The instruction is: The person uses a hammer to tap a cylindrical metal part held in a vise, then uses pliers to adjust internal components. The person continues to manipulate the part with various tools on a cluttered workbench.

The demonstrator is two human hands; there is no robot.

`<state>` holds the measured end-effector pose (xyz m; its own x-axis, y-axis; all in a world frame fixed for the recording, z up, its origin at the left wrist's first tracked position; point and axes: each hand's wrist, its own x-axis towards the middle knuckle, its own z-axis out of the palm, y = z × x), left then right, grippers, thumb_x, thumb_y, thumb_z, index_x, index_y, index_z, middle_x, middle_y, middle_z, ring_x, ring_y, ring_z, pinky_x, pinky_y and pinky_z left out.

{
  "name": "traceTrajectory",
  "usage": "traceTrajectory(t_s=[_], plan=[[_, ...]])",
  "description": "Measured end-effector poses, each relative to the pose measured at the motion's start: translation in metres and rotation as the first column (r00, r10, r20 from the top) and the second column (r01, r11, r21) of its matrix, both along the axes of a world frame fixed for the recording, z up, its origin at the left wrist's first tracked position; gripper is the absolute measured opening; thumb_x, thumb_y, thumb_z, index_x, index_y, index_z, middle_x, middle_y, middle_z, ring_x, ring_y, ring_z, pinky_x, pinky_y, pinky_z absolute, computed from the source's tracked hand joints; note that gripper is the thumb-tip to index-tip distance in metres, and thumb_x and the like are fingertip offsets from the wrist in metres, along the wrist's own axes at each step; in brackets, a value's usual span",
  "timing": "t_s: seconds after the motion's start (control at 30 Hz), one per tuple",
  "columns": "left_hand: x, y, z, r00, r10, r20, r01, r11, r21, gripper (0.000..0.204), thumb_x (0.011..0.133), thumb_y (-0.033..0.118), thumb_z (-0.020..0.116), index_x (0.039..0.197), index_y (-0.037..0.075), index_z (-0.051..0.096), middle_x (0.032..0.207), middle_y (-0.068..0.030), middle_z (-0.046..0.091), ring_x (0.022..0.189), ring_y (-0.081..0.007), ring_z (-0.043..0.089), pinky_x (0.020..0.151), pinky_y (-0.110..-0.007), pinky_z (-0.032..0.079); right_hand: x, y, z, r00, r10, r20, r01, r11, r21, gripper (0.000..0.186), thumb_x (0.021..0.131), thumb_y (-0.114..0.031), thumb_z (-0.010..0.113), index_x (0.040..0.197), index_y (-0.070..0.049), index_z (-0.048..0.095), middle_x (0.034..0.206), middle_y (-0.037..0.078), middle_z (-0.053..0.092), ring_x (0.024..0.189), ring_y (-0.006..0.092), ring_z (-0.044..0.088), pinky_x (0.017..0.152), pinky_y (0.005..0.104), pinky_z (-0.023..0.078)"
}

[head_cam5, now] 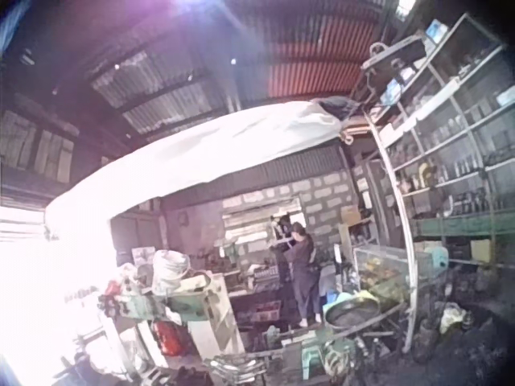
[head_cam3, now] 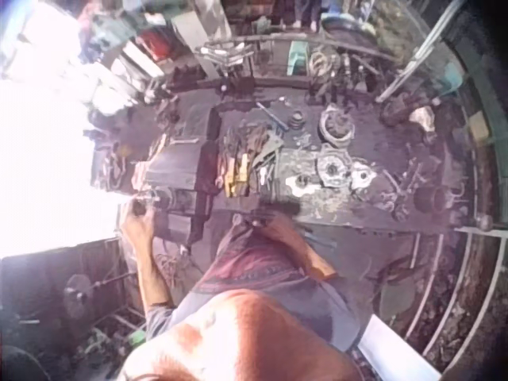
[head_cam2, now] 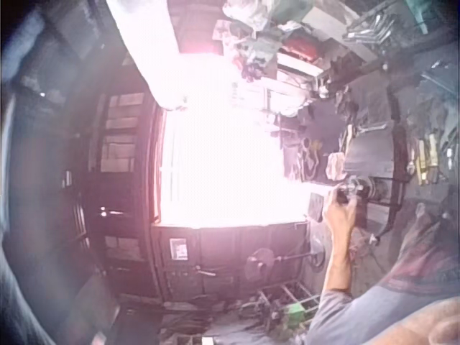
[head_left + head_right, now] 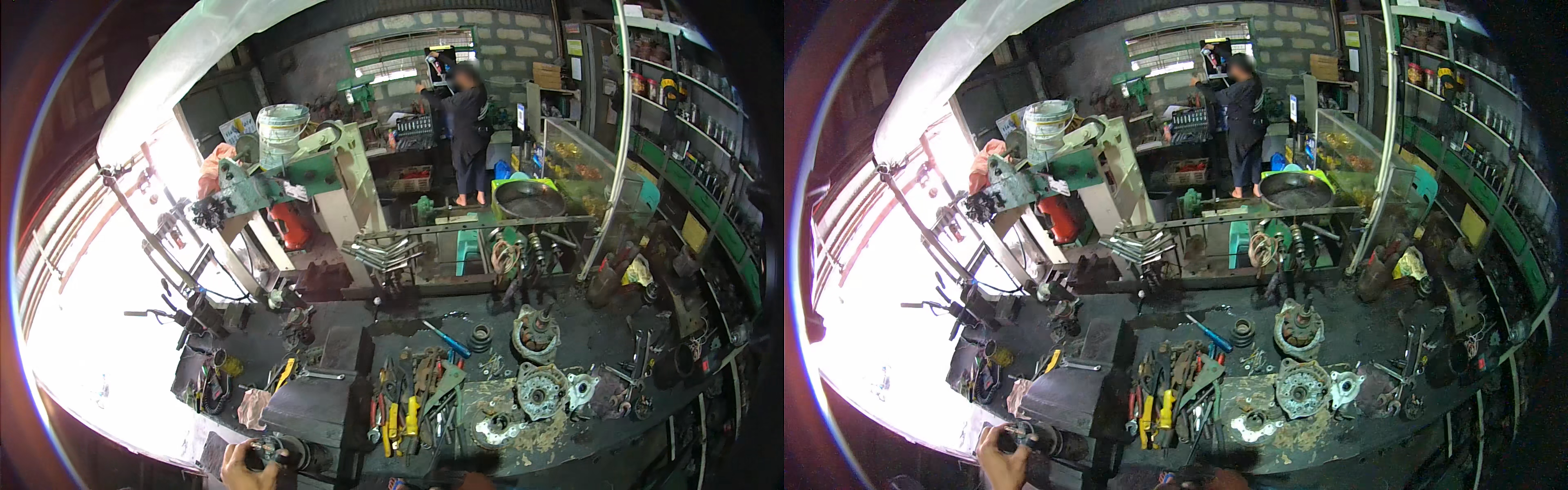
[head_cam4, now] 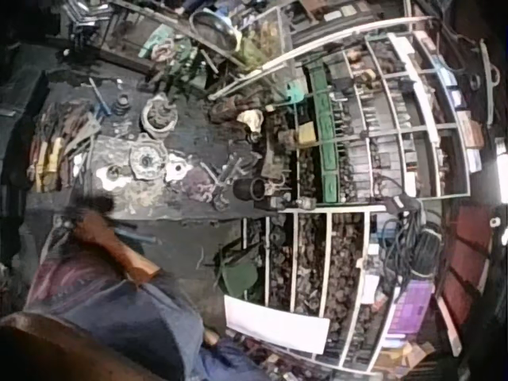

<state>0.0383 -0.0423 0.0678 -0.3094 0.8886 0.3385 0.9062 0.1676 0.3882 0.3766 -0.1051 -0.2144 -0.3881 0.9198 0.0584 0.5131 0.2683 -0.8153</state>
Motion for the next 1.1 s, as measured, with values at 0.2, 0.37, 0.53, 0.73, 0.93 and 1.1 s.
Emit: traceTrajectory(t_s=[0.2, 0.37, 0.53, 0.73, 0.93, 1.1], plan=[[0.006, 0.002, 0.0, 0.992, 0.125, -0.016, -0.126, 0.987, -0.096, 0.039, 0.087, 0.025, 0.081, 0.122, 0.007, 0.075, 0.102, -0.013, 0.076, 0.092, -0.0264, 0.073, 0.085, -0.038, 0.056, 0.016, -0.013, -0.01, 0.994, 0.081, 0.068, -0.079, 0.996, -0.039, 0.042, 0.102, -0.043, 0.059, 0.13, -0.015, 0.073, 0.131, 0.012, 0.072, 0.124, 0.0313, 0.065, 0.108, 0.0443, 0.051], [0.011, 0.002, 0.009, 0.981, 0.181, -0.065, -0.19, 0.965, -0.179, 0.042, 0.088, 0.031, 0.08, 0.122, 0.008, 0.075, 0.103, -0.0127, 0.077, 0.094, -0.0269, 0.073, 0.085, -0.039, 0.056, 0.008, -0.02, -0.004, 0.961, 0.144, 0.234, -0.123, 0.987, -0.103, 0.043, 0.102, -0.044, 0.06, 0.131, -0.016, 0.072, 0.135, 0.009, 0.071, 0.126, 0.0289, 0.064, 0.108, 0.0428, 0.05], [-0.003, -0.001, 0.012, 0.992, 0.009, 0.127, 0.011, 0.988, -0.153, 0.042, 0.088, 0.026, 0.08, 0.122, 0.003, 0.073, 0.102, -0.0143, 0.074, 0.091, -0.0234, 0.07, 0.084, -0.036, 0.054, -0.002, -0.03, 0.013, 0.986, -0.034, 0.164, 0.094, 0.921, -0.379, 0.042, 0.1, -0.041, 0.063, 0.13, -0.014, 0.072, 0.133, 0.011, 0.071, 0.128, 0.0291, 0.064, 0.109, 0.0423, 0.049], [-0.07, -0.041, -0.027, 0.53, -0.208, 0.822, 0.21, 0.971, 0.11, 0.064, 0.097, 0.038, 0.076, 0.148, 0.005, 0.057, 0.105, -0.0079, 0.071, 0.09, -0.0174, 0.066, 0.081, -0.033, 0.059, -0.033, -0.043, 0.054, 0.992, -0.089, 0.086, 0.1, 0.985, -0.139, 0.035, 0.098, -0.033, 0.066, 0.126, -0.014, 0.073, 0.133, 0.013, 0.07, 0.127, 0.0299, 0.064, 0.108, 0.0429, 0.049], [-0.174, -0.097, -0.108, -0.544, -0.051, 0.838, 0.288, 0.926, 0.243, 0.079, 0.1, 0.063, 0.058, 0.152, 0.004, 0.051, 0.119, -0.0126, 0.07, 0.094, -0.0216, 0.068, 0.077, -0.036, 0.059, -0.089, -0.063, 0.115, 0.943, -0.313, 0.116, 0.327, 0.934, -0.143, 0.031, 0.098, -0.028, 0.068, 0.124, -0.013, 0.073, 0.13, 0.013, 0.071, 0.126, 0.035, 0.063, 0.108, 0.0444, 0.048], [-0.228, -0.166, -0.158, -0.38, 0.057, 0.923, 0.123, 0.992, -0.01, 0.068, 0.105, 0.049, 0.055, 0.151, 0.0, 0.05, 0.131, -0.0179, 0.068, 0.111, -0.0296, 0.067, 0.095, -0.044, 0.057, -0.143, -0.081, 0.144, 0.801, -0.527, 0.283, 0.566, 0.821, -0.074, 0.045, 0.098, -0.036, 0.067, 0.132, -0.006, 0.064, 0.127, 0.021, 0.069, 0.115, 0.0436, 0.066, 0.098, 0.0493, 0.054]])
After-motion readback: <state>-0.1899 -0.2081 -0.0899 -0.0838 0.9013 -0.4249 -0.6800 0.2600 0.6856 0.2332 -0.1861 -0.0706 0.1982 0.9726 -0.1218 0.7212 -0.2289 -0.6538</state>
